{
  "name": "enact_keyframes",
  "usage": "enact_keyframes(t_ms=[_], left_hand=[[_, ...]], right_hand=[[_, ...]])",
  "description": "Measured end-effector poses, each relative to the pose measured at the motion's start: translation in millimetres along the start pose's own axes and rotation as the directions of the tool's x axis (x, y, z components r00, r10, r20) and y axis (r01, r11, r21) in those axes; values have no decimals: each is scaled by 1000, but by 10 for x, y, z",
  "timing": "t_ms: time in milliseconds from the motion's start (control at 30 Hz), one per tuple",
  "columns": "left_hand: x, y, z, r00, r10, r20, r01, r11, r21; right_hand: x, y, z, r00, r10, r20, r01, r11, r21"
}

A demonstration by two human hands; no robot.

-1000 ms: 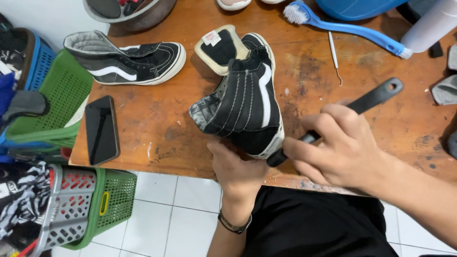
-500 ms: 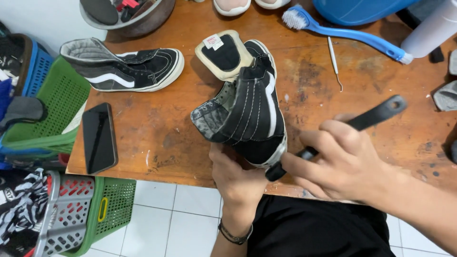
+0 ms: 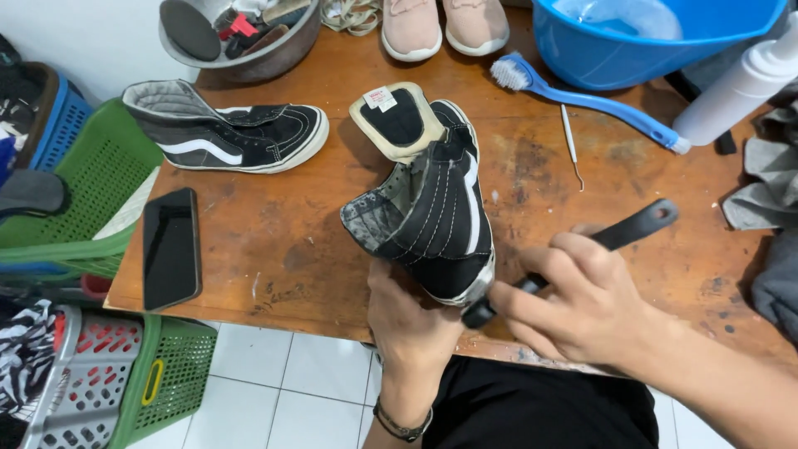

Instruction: The person wipes the interior of a black high-top sneaker with a cloth, then uses a small brush to scrub the white rubber sole and midsole. The person holds the shoe steady with one hand while scrubbing with the other.

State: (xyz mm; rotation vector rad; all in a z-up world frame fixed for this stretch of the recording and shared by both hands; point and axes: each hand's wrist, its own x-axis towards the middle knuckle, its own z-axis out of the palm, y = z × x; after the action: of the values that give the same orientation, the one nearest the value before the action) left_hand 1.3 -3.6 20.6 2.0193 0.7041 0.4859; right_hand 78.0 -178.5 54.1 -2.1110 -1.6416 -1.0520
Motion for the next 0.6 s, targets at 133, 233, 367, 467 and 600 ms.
enact_keyframes(t_ms=[133,233,367,467,600], left_hand=[[21,226,-80,972,-225,75,225,974,2],[9,48,-5,998,-62,12,62,998,12],[21,226,-75,975,-208,76,208,978,0],[-2,-90,60,999,-35,-12,35,999,11],[28,226,-71,972,-225,72,224,974,13]], right_hand=[[-99,117,23,998,63,-16,-64,995,-83],[-99,41,64,995,70,-71,-71,997,-12],[-100,92,26,992,115,-42,-118,991,-69],[-83,14,69,995,77,-58,-82,993,-79],[-54,164,8,997,48,-52,-55,989,-138]])
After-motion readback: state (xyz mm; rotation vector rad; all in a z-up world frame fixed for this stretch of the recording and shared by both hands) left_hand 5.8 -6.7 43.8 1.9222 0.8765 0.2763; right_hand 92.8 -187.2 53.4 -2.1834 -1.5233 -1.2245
